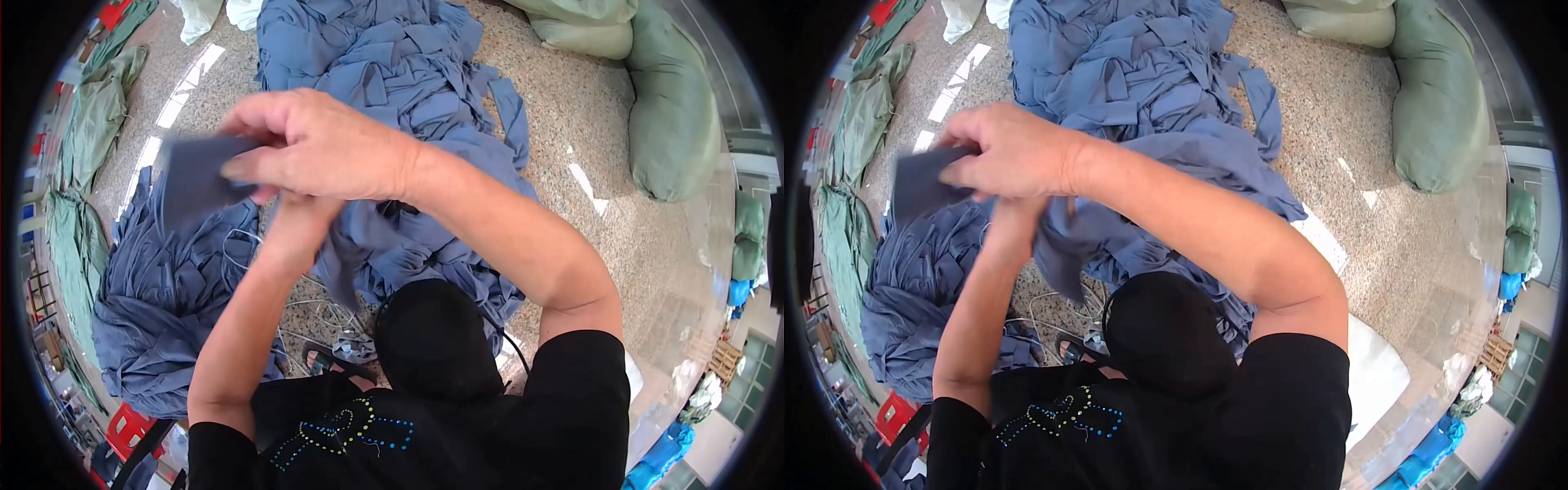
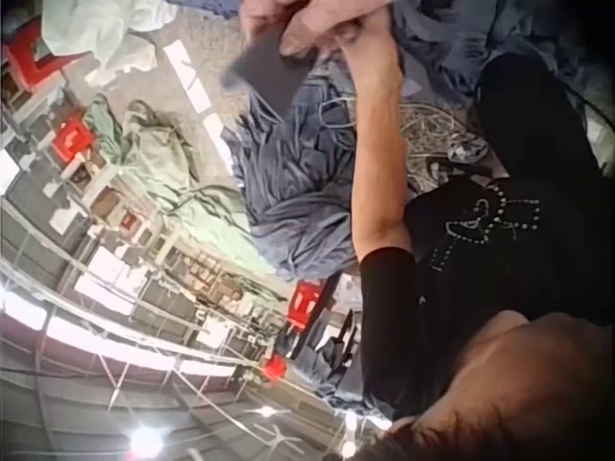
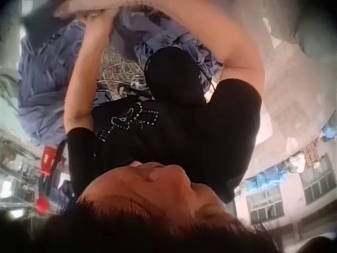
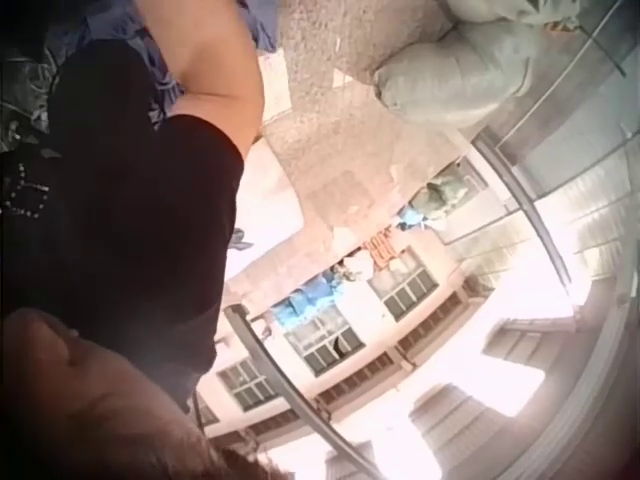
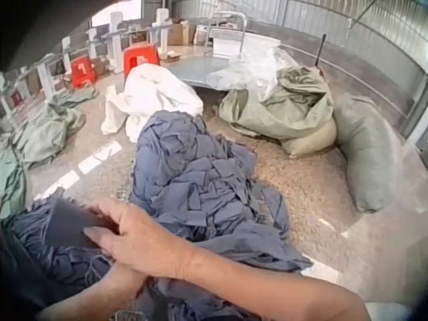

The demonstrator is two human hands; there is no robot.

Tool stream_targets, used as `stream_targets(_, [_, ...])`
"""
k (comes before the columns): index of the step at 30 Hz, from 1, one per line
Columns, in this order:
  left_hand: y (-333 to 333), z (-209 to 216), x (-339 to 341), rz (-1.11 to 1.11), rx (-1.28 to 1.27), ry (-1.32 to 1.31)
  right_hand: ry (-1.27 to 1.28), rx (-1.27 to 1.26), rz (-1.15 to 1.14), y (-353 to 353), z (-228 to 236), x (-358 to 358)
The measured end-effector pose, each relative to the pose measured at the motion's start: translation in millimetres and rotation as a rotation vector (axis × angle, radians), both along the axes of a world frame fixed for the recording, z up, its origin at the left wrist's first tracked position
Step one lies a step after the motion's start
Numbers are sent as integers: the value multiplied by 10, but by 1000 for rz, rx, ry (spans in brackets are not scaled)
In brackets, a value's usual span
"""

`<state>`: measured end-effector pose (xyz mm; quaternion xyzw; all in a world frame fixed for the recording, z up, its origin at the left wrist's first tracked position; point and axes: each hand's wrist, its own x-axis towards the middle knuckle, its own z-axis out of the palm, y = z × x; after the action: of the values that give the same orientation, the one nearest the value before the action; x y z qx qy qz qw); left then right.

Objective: Sorting through large piles of blue fabric on a factory floor.

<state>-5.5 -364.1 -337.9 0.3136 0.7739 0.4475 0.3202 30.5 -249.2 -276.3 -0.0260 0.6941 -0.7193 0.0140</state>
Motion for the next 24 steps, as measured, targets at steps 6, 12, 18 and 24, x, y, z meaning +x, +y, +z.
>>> stream_targets(6, [-687, -296, -1276, 553, 308, -747, -309, 62, -896, 972, -777, 1416])
stream_targets(12, [-1576, -823, -2009, 746, 467, -933, -1567, -432, -1370, 494, -2756, 3720])
stream_targets(18, [-1506, -906, -1897, 841, 345, -970, -954, -627, -1793, 678, -3341, 4113])
stream_targets(24, [-993, -60, -779, 308, -214, -292, -506, 32, -1133, 906, -1295, 2238])
